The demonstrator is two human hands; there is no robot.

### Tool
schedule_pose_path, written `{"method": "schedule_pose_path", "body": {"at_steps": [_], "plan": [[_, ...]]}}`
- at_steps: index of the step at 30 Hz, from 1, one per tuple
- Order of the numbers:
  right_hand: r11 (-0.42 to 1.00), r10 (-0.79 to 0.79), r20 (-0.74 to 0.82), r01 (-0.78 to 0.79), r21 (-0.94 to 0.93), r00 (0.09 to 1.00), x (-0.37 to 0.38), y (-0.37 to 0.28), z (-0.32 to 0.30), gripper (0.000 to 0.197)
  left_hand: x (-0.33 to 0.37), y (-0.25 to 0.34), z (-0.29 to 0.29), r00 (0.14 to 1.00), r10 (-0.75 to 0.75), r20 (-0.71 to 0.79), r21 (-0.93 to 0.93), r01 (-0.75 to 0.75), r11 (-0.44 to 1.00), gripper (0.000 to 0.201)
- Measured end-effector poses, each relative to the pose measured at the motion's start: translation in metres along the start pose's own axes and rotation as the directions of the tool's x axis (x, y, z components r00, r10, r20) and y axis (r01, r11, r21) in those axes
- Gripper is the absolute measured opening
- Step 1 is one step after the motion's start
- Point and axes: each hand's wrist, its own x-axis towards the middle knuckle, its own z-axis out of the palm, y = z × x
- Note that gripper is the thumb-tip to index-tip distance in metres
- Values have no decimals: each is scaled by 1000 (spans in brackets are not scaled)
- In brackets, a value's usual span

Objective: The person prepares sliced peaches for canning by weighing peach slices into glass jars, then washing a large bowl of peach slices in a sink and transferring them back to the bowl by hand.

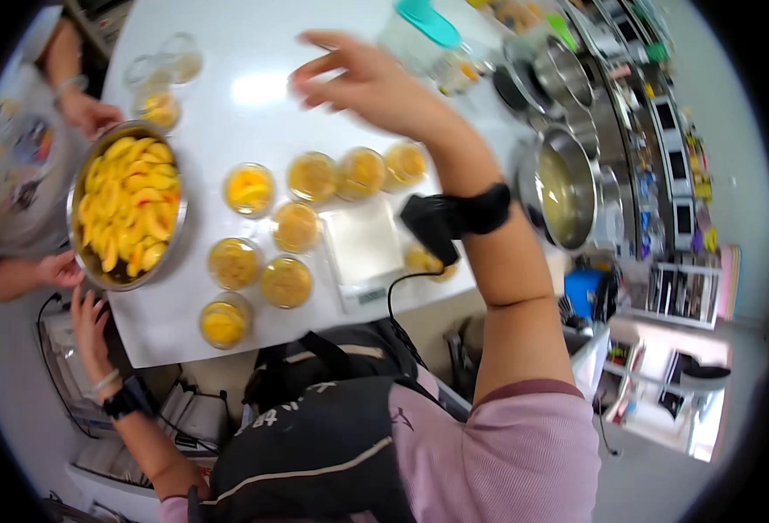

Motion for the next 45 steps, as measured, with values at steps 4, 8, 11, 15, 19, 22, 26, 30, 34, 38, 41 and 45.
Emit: {"method": "schedule_pose_path", "body": {"at_steps": [4, 8, 11, 15, 19, 22, 26, 30, 34, 38, 41, 45], "plan": [[935, 248, -490, -340, -105, 835, -153, 65, -94, 50, -69, 39, 18, 987, 148, -60, 29, -147, 989, 48], [578, 451, -593, -724, -376, 667, -303, 183, -95, 45, -160, 84, 96, 976, 218, -7, -15, -218, 976, 39], [64, 264, -707, -744, -666, 656, -370, 235, -40, 54, -220, 102, 168, 948, 235, 217, 0, -240, 971, 34], [187, 125, -764, -772, -608, 632, -437, 309, -9, 46, -290, 115, 300, 761, 203, 616, 43, -290, 956, 30], [742, 335, -873, -671, 13, 354, -429, 277, -48, 32, -357, 112, 425, 319, 11, 948, 81, -276, 958, 37], [821, 504, -804, -466, 331, 315, -411, 220, -82, 43, -400, 89, 507, 120, -140, 983, 168, -269, 948, 55], [659, 550, -590, 127, 742, 592, -399, 158, -87, 52, -443, 65, 579, 83, -171, 982, 143, 269, 952, 64], [104, 450, -345, 336, 936, 824, -405, 171, -95, 51, -474, 63, 596, 159, 40, 987, -104, 423, 900, 55], [387, 481, -512, 352, 852, 711, -386, 193, -79, 48, -475, 44, 622, 563, 59, 825, -184, 169, 968, 34], [933, 242, -578, -25, 358, 779, -391, 166, -97, 43, -469, 51, 614, 493, 50, 869, -310, 462, 831, 33], [589, -103, -432, -295, -752, 896, -416, 154, -128, 50, -462, 62, 603, 504, 145, 852, -371, 384, 845, 37], [903, -169, -688, -170, -396, 706, -414, 148, -164, 55, -463, 103, 591, 351, 178, 919, -334, 455, 826, 37]]}}
